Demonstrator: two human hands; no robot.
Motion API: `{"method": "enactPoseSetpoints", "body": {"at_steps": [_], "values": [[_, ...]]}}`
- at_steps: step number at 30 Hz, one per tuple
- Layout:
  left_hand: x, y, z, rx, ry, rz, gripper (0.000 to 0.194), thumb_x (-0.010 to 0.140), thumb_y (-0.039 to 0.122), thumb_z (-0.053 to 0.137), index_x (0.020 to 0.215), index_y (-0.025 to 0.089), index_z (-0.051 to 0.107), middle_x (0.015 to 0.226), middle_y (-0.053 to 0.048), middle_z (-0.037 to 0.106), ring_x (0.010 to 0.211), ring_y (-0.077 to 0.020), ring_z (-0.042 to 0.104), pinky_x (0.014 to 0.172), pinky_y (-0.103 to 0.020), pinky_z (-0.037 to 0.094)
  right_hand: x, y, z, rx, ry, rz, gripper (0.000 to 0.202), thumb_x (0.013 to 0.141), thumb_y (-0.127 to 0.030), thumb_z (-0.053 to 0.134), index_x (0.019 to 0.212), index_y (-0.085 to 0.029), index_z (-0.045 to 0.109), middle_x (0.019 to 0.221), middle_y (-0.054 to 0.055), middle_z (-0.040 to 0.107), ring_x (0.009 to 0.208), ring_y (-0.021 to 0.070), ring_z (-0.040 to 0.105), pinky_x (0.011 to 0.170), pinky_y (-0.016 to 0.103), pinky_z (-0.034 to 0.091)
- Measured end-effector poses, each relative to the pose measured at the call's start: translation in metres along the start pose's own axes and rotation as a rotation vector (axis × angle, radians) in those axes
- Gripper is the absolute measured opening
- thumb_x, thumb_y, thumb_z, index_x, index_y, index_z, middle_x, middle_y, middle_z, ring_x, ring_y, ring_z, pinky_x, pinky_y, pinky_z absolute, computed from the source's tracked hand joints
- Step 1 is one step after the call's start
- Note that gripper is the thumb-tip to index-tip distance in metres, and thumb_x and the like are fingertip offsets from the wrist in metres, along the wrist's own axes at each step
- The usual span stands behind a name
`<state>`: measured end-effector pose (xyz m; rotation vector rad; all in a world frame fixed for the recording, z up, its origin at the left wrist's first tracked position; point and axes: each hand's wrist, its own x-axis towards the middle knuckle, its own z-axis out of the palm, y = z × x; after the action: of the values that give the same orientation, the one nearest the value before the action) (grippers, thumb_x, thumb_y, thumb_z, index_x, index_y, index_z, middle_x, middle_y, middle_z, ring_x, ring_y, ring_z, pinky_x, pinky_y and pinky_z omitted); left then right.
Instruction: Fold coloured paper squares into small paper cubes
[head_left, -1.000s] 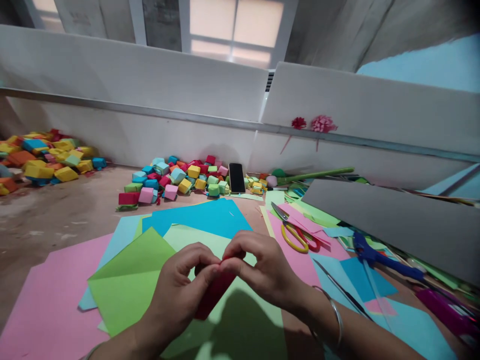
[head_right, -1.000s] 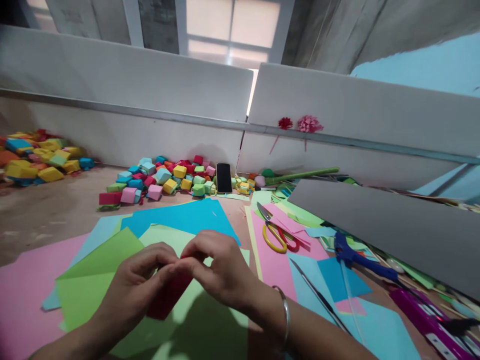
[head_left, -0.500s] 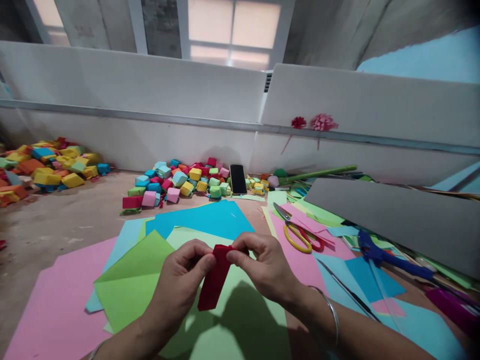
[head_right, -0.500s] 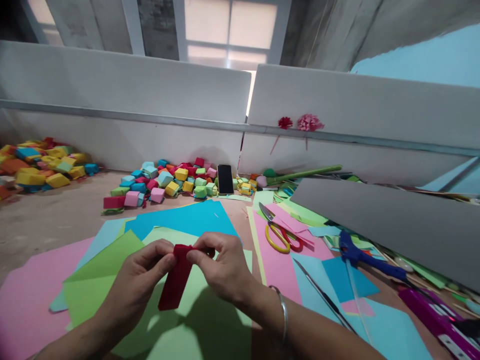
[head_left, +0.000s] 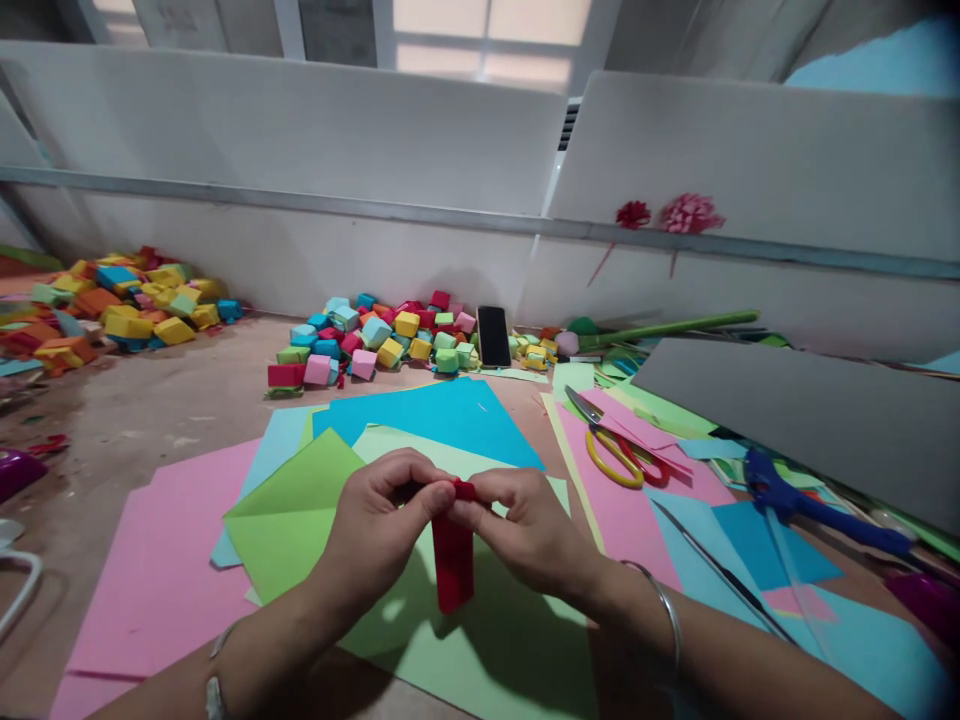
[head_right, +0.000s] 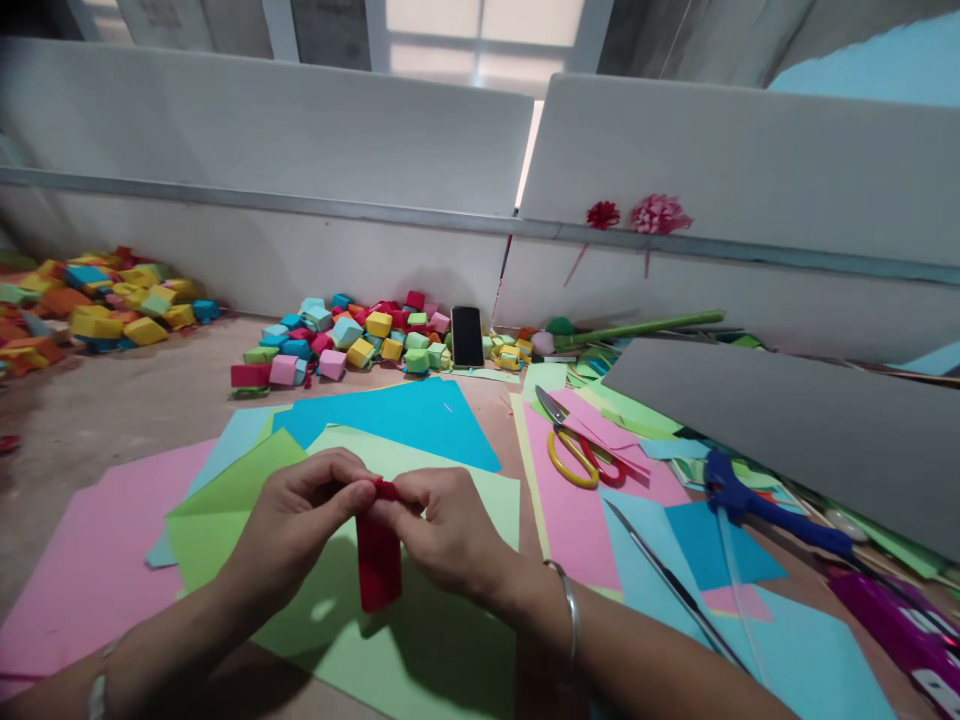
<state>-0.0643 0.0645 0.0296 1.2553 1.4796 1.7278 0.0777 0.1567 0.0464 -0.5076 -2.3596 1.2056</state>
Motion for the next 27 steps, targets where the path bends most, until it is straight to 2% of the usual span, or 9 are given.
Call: {"method": "enactPoseSetpoints", "body": {"at_steps": [3,7,10,14,16,18,22,25,27], "values": [[0.000,-0.001,0.002,-0.114,-0.008,-0.104,0.016,0.074,0.028,0.072,0.066,0.015,0.067,0.067,0.000,0.062,0.064,-0.0124,0.055,0.060,-0.023,0.043,0.001,0.004,0.002,0.040,-0.010,0.073,0.041,0.084,-0.035,0.057,0.050,-0.017,0.044,0.053,-0.005,0.034,0.053,0.0085,0.033,0.051,0.024,0.027],[0.004,-0.005,0.001,-0.196,0.075,-0.214,0.019,0.070,0.031,0.075,0.066,0.014,0.067,0.064,0.000,0.063,0.062,-0.0117,0.053,0.061,-0.023,0.043,0.004,0.007,0.004,0.107,-0.035,0.155,0.031,0.082,-0.033,0.056,0.057,-0.017,0.053,0.056,-0.004,0.042,0.056,0.0096,0.038,0.054,0.023,0.031],[0.008,-0.007,-0.002,-0.222,0.111,-0.296,0.023,0.068,0.035,0.075,0.066,0.014,0.066,0.061,0.001,0.061,0.056,-0.0102,0.050,0.056,-0.022,0.040,0.006,0.008,0.005,0.088,-0.020,0.166,0.031,0.081,-0.029,0.054,0.053,-0.017,0.051,0.054,-0.004,0.041,0.054,0.0094,0.037,0.051,0.024,0.030],[0.013,-0.002,-0.005,-0.082,-0.036,-0.329,0.024,0.068,0.037,0.074,0.077,0.015,0.070,0.068,-0.002,0.065,0.057,-0.0115,0.051,0.052,-0.022,0.037,0.006,0.011,0.003,0.036,-0.069,0.167,0.029,0.080,-0.025,0.054,0.053,-0.017,0.055,0.052,-0.004,0.047,0.053,0.0094,0.041,0.052,0.024,0.033],[0.014,0.001,-0.005,0.025,-0.125,-0.299,0.020,0.066,0.034,0.074,0.070,0.015,0.070,0.065,-0.001,0.064,0.059,-0.0128,0.052,0.053,-0.022,0.037,0.006,0.012,0.003,0.028,-0.110,0.170,0.027,0.081,-0.024,0.054,0.054,-0.016,0.057,0.054,-0.003,0.051,0.053,0.0095,0.044,0.053,0.023,0.035],[0.014,0.003,-0.006,0.058,-0.153,-0.308,0.022,0.065,0.033,0.074,0.055,0.015,0.065,0.055,0.000,0.058,0.055,-0.0122,0.048,0.053,-0.023,0.036,0.007,0.012,0.003,0.042,-0.139,0.195,0.026,0.080,-0.022,0.054,0.055,-0.016,0.058,0.054,-0.003,0.052,0.053,0.0089,0.045,0.051,0.022,0.034],[0.019,0.001,-0.011,-0.078,-0.008,-0.392,0.023,0.060,0.032,0.078,0.054,0.013,0.067,0.055,-0.001,0.060,0.055,-0.0113,0.049,0.054,-0.023,0.038,0.010,0.009,0.001,0.024,-0.157,0.250,0.027,0.081,-0.023,0.054,0.055,-0.016,0.059,0.051,-0.003,0.054,0.048,0.0077,0.044,0.045,0.021,0.032],[0.027,-0.002,-0.019,-0.149,0.150,-0.408,0.022,0.055,0.031,0.082,0.059,0.012,0.071,0.059,-0.002,0.063,0.057,-0.0122,0.054,0.055,-0.023,0.041,0.012,0.008,-0.004,0.009,-0.165,0.254,0.028,0.083,-0.025,0.054,0.058,-0.016,0.064,0.054,0.001,0.062,0.049,0.0089,0.051,0.047,0.021,0.036],[0.034,-0.002,-0.027,-0.179,0.204,-0.402,0.024,0.053,0.031,0.083,0.061,0.011,0.072,0.061,-0.003,0.065,0.058,-0.0129,0.056,0.056,-0.023,0.043,0.012,0.010,-0.007,0.024,-0.163,0.261,0.028,0.083,-0.025,0.054,0.060,-0.016,0.066,0.057,0.002,0.066,0.052,0.0103,0.056,0.050,0.022,0.040]]}}
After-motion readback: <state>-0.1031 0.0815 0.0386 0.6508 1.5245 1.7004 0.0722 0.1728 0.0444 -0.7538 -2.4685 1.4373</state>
